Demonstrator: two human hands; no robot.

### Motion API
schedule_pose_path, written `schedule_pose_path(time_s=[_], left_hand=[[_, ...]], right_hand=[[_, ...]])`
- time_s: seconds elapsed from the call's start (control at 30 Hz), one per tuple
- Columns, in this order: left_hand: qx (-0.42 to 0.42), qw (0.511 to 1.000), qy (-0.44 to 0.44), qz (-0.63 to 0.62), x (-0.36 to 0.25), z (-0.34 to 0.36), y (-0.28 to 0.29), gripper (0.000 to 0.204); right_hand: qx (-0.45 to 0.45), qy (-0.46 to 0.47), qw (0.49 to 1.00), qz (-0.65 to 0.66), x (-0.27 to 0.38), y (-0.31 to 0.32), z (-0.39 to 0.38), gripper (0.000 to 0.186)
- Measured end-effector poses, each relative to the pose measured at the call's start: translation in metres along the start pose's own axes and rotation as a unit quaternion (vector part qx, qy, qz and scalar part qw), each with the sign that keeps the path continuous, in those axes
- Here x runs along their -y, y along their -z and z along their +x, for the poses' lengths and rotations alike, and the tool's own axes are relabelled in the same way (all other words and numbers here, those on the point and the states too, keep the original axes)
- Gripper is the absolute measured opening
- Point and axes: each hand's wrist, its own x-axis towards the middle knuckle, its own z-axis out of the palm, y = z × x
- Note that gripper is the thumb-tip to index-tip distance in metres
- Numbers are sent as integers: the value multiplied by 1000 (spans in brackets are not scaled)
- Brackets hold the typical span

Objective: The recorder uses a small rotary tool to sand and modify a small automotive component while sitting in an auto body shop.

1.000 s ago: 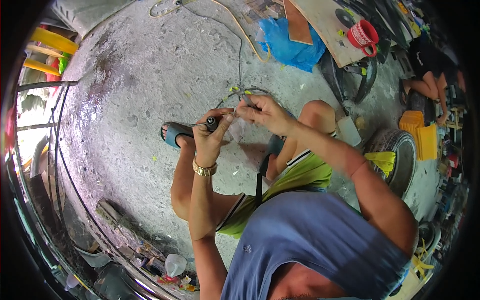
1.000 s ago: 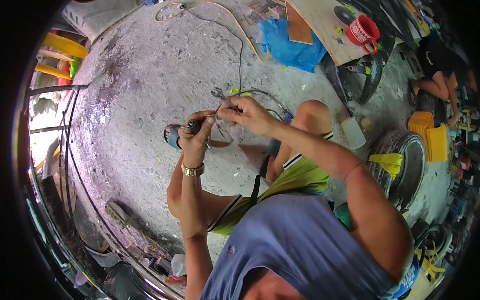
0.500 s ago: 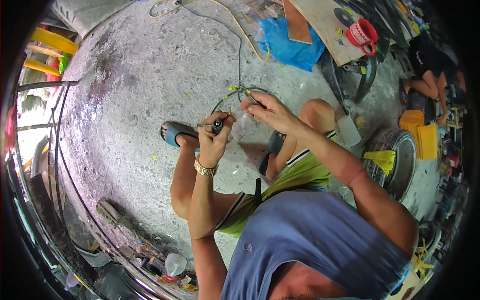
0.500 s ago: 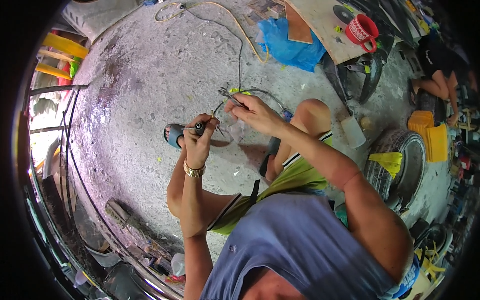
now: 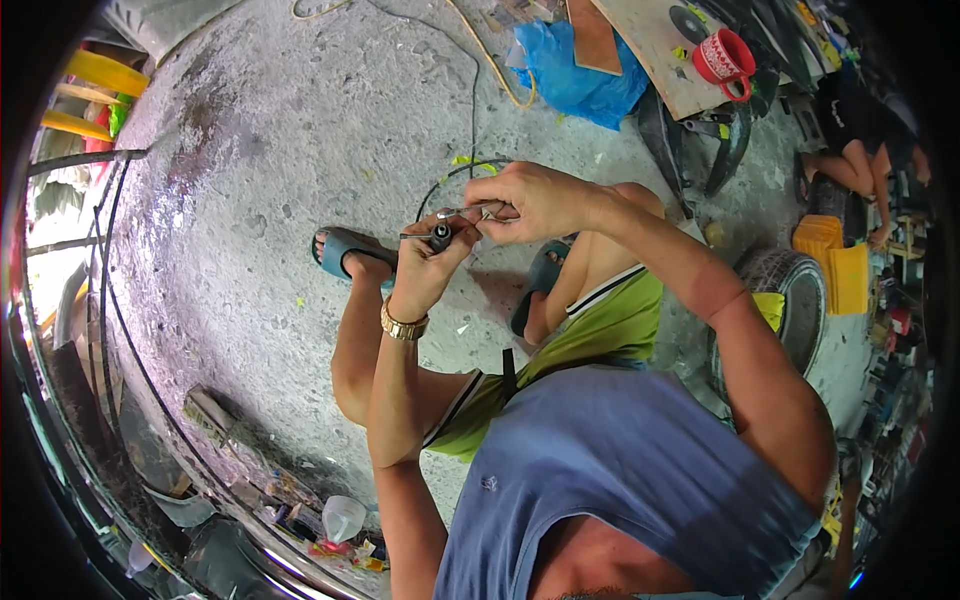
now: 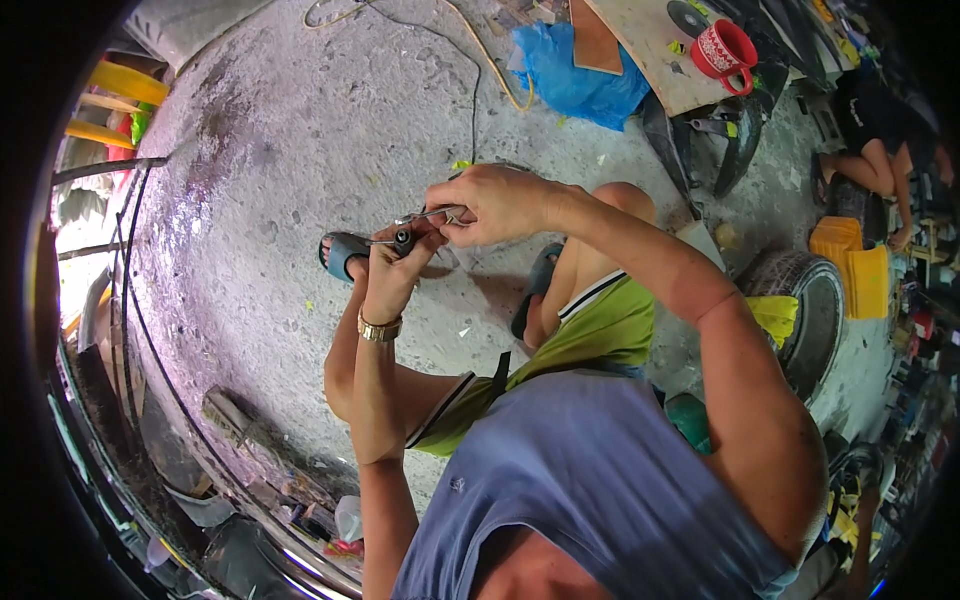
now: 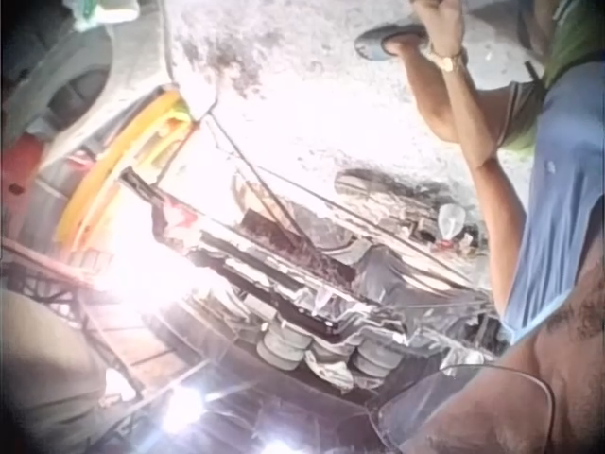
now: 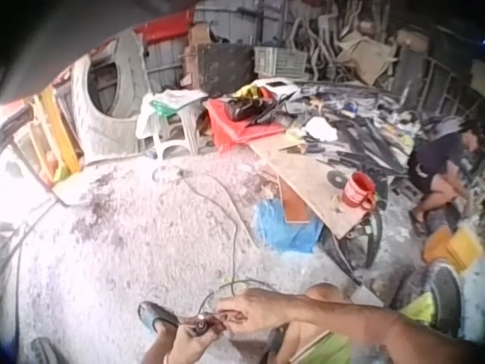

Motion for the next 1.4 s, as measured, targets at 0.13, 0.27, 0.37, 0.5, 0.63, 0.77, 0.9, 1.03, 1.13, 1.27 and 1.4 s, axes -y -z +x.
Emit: schedule_pose_path(time_s=[0.13,0.27,0.37,0.5,0.63,0.77,0.9,1.03,1.13,1.27,1.4], left_hand=[[-6,998,35,-54,1,-2,-2,7],[3,997,54,-53,-3,-3,-1,9],[22,993,89,-71,-6,-4,0,11],[44,988,113,-99,-4,-3,1,16],[56,985,120,-108,-1,-4,1,21],[53,985,122,-113,-3,-3,-6,18],[29,989,114,-95,-3,-6,-4,8],[-23,986,125,-104,-8,-7,6,9],[-4,990,117,-83,-10,-6,4,11],[16,989,115,-91,-5,-4,-2,11],[-10,981,136,-136,-4,-4,-3,9]], right_hand=[[-18,15,999,-31,-3,-7,2,15],[-40,39,998,-28,0,-10,2,15],[-61,54,996,-41,-4,-18,1,15],[-63,62,996,-24,-3,-18,0,14],[-47,63,997,2,-4,-16,-3,14],[-20,56,998,28,-5,-13,-6,11],[22,-22,998,49,-13,-2,-16,8],[-76,-67,976,194,-28,21,-28,7],[-17,-99,987,126,-16,17,-26,14],[-4,29,995,92,-7,-5,-14,16],[-24,75,995,64,-8,-12,-7,14]])
